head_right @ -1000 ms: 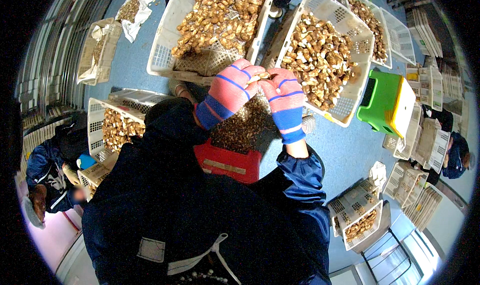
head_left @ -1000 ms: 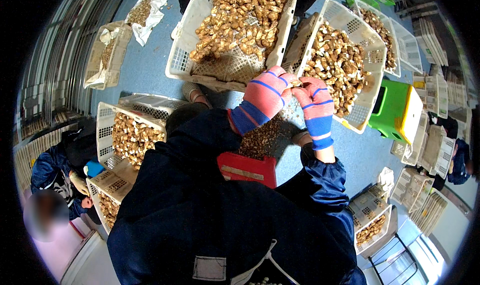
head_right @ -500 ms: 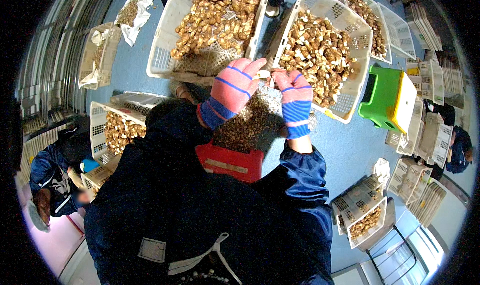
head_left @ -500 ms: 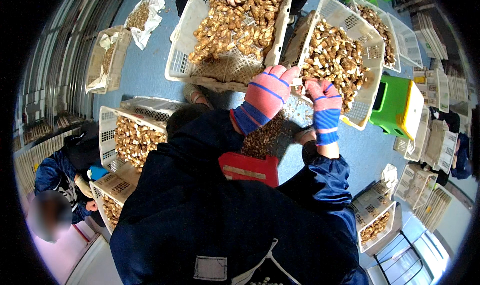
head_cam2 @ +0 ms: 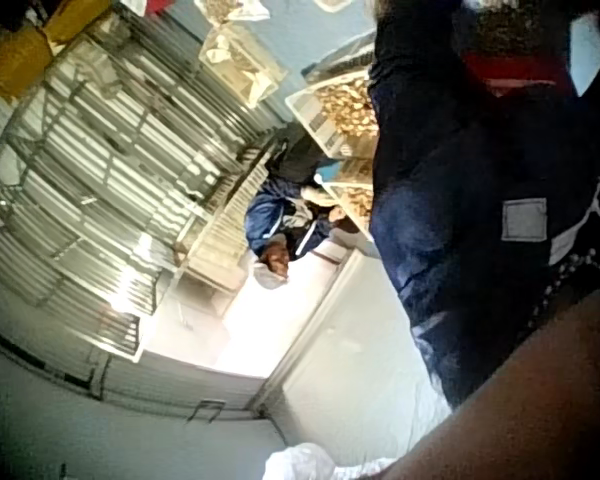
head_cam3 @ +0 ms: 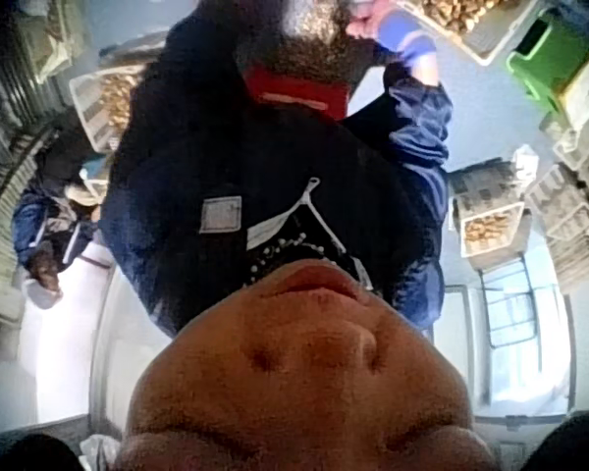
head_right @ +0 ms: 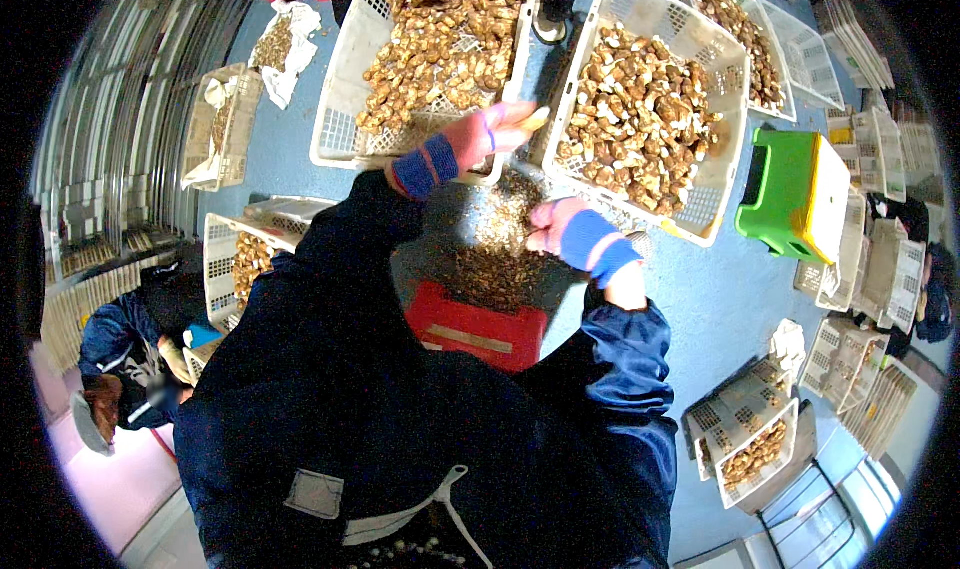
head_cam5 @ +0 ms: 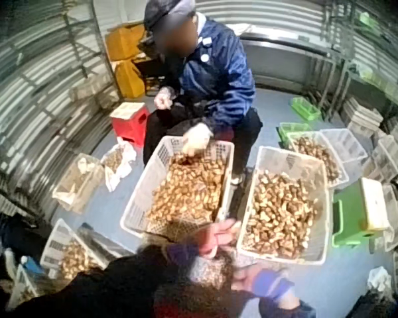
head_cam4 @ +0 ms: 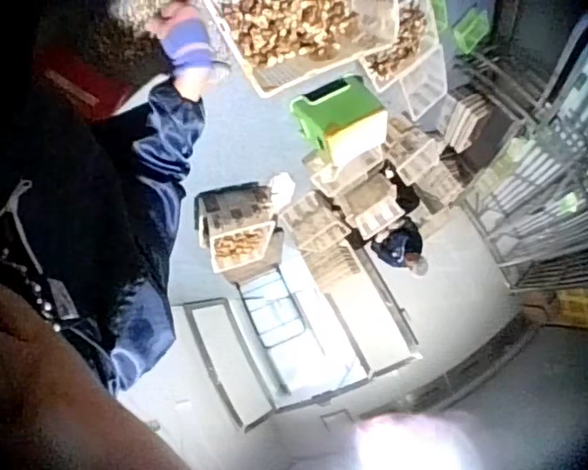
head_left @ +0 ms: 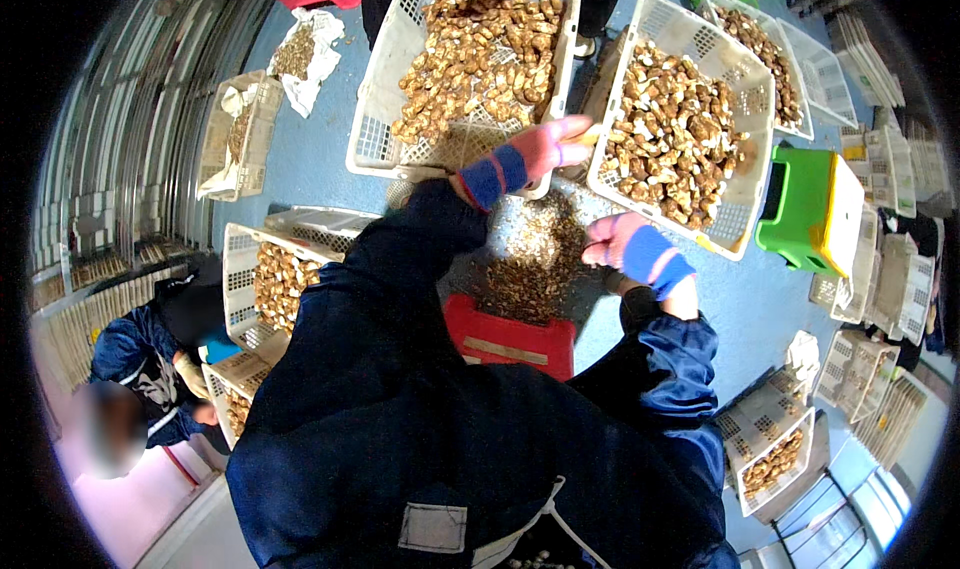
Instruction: The person sorts through small, brown agricultural products by hand, peeling or cleaning individual items and moving them between plastic baskets.
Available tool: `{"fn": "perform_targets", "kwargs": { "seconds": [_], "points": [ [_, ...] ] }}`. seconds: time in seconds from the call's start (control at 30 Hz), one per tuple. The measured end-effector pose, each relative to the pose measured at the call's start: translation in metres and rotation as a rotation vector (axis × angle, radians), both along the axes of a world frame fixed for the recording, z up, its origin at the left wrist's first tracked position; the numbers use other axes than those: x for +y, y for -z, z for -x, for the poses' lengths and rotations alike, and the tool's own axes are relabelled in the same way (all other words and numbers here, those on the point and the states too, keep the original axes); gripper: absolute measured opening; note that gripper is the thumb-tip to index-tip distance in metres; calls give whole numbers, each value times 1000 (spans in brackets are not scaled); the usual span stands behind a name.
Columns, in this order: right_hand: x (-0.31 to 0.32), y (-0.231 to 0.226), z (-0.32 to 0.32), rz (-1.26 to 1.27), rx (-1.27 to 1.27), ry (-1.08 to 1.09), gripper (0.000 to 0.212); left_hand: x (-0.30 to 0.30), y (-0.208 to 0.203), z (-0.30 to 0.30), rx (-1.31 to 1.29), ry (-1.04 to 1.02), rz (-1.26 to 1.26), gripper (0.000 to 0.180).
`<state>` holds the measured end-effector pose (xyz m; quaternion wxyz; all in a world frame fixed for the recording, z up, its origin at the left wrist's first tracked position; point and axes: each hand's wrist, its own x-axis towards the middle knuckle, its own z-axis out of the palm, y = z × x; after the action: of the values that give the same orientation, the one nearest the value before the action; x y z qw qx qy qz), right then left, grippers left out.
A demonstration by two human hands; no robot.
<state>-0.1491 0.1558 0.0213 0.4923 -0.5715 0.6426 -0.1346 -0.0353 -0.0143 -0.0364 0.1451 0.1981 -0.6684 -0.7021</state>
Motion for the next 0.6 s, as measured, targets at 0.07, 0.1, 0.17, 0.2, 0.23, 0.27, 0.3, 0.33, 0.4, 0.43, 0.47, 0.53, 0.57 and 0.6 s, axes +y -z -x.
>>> {"fn": "perform_targets", "kwargs": {
  "seconds": [0.07, 0.1, 0.17, 0.2, 0.23, 0.27, 0.3, 0.33, 0.4, 0.43, 0.47, 0.53, 0.57, 0.6],
  "points": [
    [-1, 13, -8, 58, 202, -86, 24, -17, -55, 24, -40, 249, 123, 38],
    [-5, 16, -12, 84, 251, -93, 26, -43, -47, 30, 25, 306, 821, 35],
    [-5, 22, -2, 77, 331, -27, 25, -76, -25, 55, 67, 21, 545, 26],
    [-13, 25, -8, 83, 328, -47, 24, -105, 14, 42, -256, -170, 708, 34],
    [-14, 28, -6, 53, 356, -12, 24, -110, 25, 50, -705, -128, 849, 38],
    [-18, 32, -10, 78, 349, -32, 22, -127, 71, 31, -710, -146, 840, 37],
    [-24, 34, -8, -56, 351, -84, 21, -132, 98, 31, -786, 46, 958, 22],
    [-37, 34, -10, -180, 338, -139, 21, -140, 128, 21, -710, 205, 1001, 25],
    [-50, 13, -17, -298, 300, -185, 28, -156, 180, -7, -764, 271, 970, 24],
    [-51, 14, -14, -332, 282, -197, 30, -154, 184, 7, -784, 273, 1028, 23],
    [-53, 22, -14, -349, 275, -200, 29, -148, 188, 14, -814, 276, 1076, 23],
    [-30, 54, -3, -221, 348, -71, 22, -110, 171, 47, -859, 192, 1305, 22],
    [-28, 58, -4, -224, 344, -88, 23, -108, 172, 44, -919, 143, 1290, 22],
    [-33, 58, -4, -215, 339, -106, 23, -110, 170, 38, -983, 87, 1284, 23]
  ]
}}
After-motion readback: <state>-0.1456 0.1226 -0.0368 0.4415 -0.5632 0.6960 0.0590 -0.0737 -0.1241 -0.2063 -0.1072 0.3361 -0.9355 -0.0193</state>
